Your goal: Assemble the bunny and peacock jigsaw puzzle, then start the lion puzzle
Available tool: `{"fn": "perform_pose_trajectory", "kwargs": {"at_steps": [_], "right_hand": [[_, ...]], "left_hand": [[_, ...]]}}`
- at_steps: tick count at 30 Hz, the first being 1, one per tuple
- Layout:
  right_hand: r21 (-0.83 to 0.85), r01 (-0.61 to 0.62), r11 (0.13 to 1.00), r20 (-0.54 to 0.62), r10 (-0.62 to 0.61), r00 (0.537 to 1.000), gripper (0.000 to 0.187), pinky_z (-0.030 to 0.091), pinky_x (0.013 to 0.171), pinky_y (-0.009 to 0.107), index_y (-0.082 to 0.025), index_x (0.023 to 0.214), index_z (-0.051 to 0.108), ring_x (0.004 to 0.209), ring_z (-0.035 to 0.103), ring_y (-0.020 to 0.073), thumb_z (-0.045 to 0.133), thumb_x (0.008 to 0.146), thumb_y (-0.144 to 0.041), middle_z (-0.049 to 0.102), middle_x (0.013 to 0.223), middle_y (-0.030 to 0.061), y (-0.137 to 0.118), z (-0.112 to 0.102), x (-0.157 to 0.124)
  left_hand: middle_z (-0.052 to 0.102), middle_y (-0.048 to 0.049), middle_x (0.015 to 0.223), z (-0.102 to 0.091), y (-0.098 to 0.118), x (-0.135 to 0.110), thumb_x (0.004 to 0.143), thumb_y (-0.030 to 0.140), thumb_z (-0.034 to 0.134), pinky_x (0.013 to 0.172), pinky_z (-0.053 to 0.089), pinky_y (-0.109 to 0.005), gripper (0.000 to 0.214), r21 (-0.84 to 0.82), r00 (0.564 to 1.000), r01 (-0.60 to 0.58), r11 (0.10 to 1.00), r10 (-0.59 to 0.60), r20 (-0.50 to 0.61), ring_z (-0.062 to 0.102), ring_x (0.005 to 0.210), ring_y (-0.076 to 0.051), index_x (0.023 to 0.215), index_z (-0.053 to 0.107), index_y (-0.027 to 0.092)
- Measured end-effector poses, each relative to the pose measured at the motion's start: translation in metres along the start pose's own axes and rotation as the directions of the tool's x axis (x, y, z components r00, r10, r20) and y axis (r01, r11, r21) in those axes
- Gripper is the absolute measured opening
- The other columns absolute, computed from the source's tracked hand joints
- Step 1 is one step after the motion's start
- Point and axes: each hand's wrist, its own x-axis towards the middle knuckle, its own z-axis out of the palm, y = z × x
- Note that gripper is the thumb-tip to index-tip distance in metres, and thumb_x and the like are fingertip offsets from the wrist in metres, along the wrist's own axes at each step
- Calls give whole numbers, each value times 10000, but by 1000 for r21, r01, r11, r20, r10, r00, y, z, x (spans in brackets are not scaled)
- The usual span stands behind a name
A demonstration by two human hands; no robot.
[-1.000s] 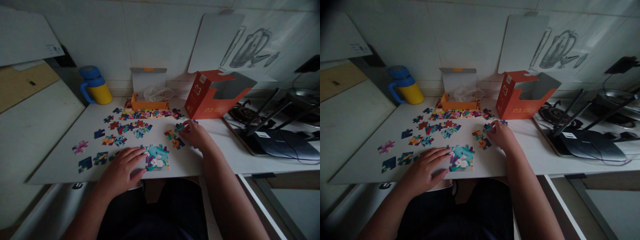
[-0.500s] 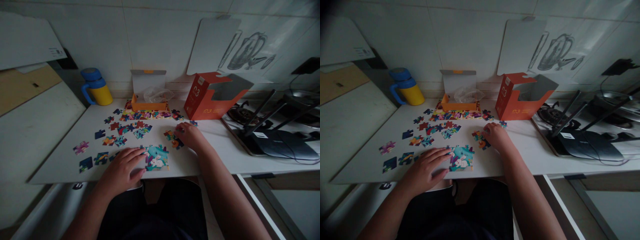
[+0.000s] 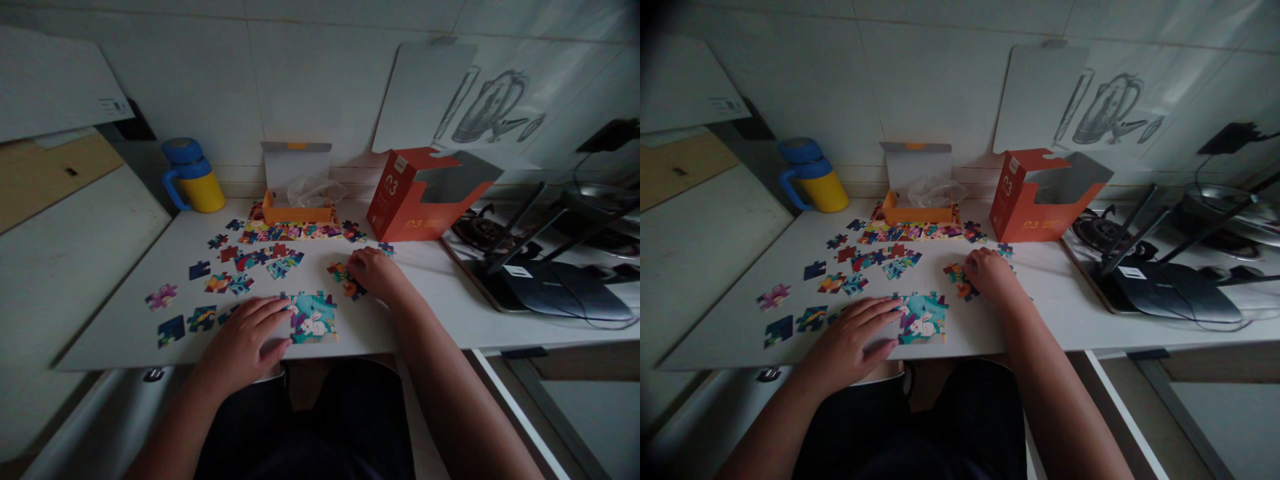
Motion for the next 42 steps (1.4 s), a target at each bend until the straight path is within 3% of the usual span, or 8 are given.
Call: {"fn": "perform_pose_trajectory", "kwargs": {"at_steps": [7,12,18,21,25,29,36,42], "right_hand": [[-94,-155,983,-125,143,982,379,434,1151,506,-147,1305,702,1293,602,377,592,1046,-402,694,1350,225,10,9,5],[-97,-208,973,-99,199,975,485,408,1180,598,-180,1442,623,1463,483,413,544,1071,-482,581,1593,223,10,15,10],[-85,-212,974,-71,206,976,414,456,1097,602,-195,1334,690,1365,561,421,555,1063,-477,639,1496,222,7,10,12],[-89,-158,983,-80,151,985,342,471,1062,534,-175,1229,725,1281,605,395,539,1070,-415,693,1377,224,6,8,14],[-77,-77,994,-57,72,996,243,461,1051,421,-184,1121,740,1121,666,307,526,1067,-286,765,1176,159,5,10,17],[-76,-83,994,-56,79,995,184,471,1014,394,-193,1105,751,1084,678,295,601,1010,-246,780,1142,129,7,12,17],[-84,-163,983,-104,154,983,388,473,1079,470,-158,1233,773,1205,649,357,646,1024,-459,725,1267,210,15,13,12],[-80,-190,978,-111,181,977,459,473,1114,489,-179,1255,779,1225,656,365,706,983,-542,709,1312,200,13,14,10]], "left_hand": [[652,-50,1576,0,0,0,1040,380,677,1239,490,-561,450,8,1000,0,1000,0,12,605,1447,-289,1477,637,284],[662,-54,1565,0,1,1,1042,380,675,1242,488,-558,431,-3,1000,1,1000,-1,3,615,1435,-289,1461,651,279],[657,-53,1569,0,1,0,1032,368,698,1242,491,-564,451,-21,1000,17,1000,-17,12,599,1454,-288,1473,643,295],[647,-49,1580,-1,3,0,1037,363,699,1256,482,-567,458,-21,1000,17,1000,-17,18,595,1457,-279,1484,626,292],[654,-51,1569,-3,4,1,1039,348,698,1238,500,-567,450,-23,1000,1,1000,-1,1,605,1446,-281,1479,622,290],[657,-52,1564,-4,4,1,1041,354,697,1239,499,-567,444,-34,1000,1,999,-1,-4,608,1444,-283,1475,625,294],[649,-55,1577,-2,3,0,1042,356,692,1252,483,-566,460,-24,1000,4,1000,-4,7,606,1448,-282,1490,616,288],[652,-56,1574,-2,3,0,1037,357,696,1251,486,-564,466,-28,1000,5,1000,-4,9,598,1462,-284,1493,618,295]]}}
